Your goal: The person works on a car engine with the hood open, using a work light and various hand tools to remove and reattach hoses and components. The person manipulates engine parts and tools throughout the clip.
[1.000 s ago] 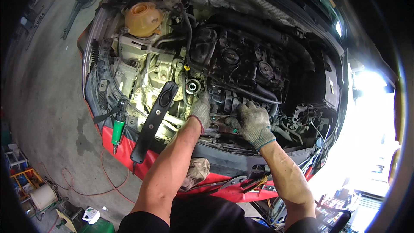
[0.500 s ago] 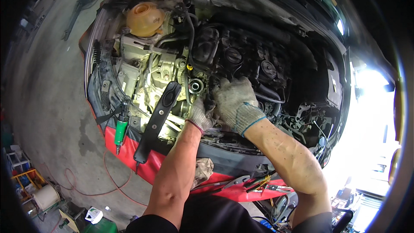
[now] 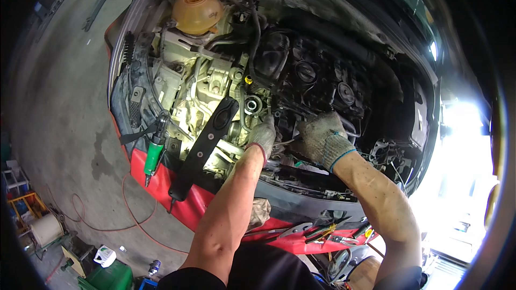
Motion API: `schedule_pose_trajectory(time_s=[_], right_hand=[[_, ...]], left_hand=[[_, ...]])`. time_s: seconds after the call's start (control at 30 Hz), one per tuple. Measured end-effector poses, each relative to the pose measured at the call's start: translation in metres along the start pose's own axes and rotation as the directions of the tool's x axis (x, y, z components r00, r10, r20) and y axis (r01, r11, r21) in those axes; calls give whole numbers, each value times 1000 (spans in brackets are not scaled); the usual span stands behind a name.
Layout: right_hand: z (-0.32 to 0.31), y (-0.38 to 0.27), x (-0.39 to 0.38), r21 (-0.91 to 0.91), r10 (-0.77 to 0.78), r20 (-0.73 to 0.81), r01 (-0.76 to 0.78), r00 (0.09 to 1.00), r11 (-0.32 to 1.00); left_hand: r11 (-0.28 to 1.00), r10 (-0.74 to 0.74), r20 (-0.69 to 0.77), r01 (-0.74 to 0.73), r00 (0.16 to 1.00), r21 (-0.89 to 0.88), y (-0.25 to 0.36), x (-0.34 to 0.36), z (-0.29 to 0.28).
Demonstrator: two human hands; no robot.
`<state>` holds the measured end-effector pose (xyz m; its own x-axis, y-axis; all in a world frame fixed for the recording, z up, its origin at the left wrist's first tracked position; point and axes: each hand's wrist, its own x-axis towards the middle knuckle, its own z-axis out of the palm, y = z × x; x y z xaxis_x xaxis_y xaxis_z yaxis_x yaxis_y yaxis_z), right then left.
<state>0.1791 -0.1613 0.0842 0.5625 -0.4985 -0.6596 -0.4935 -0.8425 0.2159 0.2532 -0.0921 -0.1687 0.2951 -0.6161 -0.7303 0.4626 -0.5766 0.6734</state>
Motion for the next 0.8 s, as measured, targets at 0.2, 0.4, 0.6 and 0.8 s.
schedule_pose_trajectory(time_s=[0.2, 0.4, 0.6, 0.8], right_hand=[[-2, 5, -2, 12, -50, -274, 55, 961, 998], [-19, -13, 12, -56, -86, -214, 76, 973, 996], [-12, -10, 11, -105, -150, 144, 166, 978, 981], [14, 2, 23, 64, -191, 199, 181, 961, 981]], left_hand=[[781, -188, 151, 241, 971, -577, 40, -52, 8], [634, -113, 278, 284, 954, -719, 27, -33, 4], [503, 319, 149, -300, 936, 811, 38, -26, -7], [998, 55, 75, -58, 996, 37, 23, -23, -4]])
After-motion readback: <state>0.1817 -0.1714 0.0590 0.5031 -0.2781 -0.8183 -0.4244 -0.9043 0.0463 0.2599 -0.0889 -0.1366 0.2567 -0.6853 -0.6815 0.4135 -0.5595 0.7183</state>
